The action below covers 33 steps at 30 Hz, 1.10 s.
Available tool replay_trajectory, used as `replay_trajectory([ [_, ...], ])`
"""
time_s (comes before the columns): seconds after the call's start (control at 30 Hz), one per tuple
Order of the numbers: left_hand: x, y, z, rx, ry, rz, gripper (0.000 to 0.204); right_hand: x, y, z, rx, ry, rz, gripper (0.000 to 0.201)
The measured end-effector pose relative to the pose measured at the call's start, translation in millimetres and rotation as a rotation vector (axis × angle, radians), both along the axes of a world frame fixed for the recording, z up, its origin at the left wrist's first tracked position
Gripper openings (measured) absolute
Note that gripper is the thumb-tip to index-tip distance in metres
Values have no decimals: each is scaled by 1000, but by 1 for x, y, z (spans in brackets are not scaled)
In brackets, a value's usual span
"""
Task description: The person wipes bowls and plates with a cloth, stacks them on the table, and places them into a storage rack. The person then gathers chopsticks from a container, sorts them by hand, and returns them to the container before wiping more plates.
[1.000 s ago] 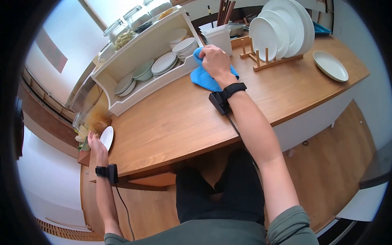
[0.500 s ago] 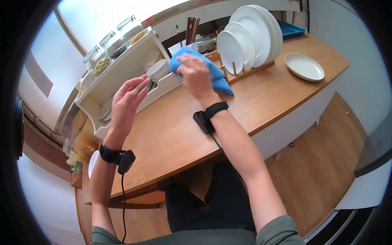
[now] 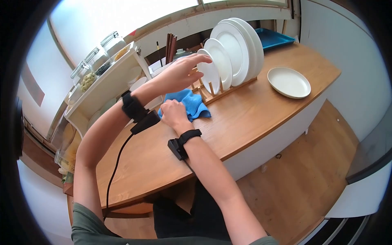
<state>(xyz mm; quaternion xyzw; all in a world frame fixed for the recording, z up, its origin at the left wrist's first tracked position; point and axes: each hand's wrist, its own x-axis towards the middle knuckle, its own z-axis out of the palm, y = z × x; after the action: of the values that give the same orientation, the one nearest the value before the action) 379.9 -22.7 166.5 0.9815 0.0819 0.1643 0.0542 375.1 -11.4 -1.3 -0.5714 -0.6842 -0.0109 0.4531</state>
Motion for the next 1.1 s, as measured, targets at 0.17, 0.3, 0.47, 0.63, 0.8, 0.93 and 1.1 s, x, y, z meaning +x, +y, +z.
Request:
replay_trajectory([
  [0.17, 36, 33, -7, 234, 72, 62, 44, -4, 7, -7, 139, 124, -61, 16],
  [0.3, 50, 53, -7, 394, 240, 104, 44, -6, 10, -9, 222, 37, -119, 6],
  [0.47, 59, 64, -10, 468, 262, 95, 35, -7, 9, -5, 242, 32, -123, 5],
  [0.63, 68, 73, -4, 367, 183, 33, 20, -7, 3, 0, 98, 53, -77, 6],
  [0.8, 51, 80, 5, 393, 141, 41, 21, -7, -1, 5, 51, 76, -46, 11],
  [0.93, 35, 95, 7, 313, 91, 109, 22, -7, 2, 3, 80, 70, -44, 10],
  [1.1, 11, 105, 21, 430, -101, 183, 25, -6, 1, 3, 96, 63, -35, 12],
])
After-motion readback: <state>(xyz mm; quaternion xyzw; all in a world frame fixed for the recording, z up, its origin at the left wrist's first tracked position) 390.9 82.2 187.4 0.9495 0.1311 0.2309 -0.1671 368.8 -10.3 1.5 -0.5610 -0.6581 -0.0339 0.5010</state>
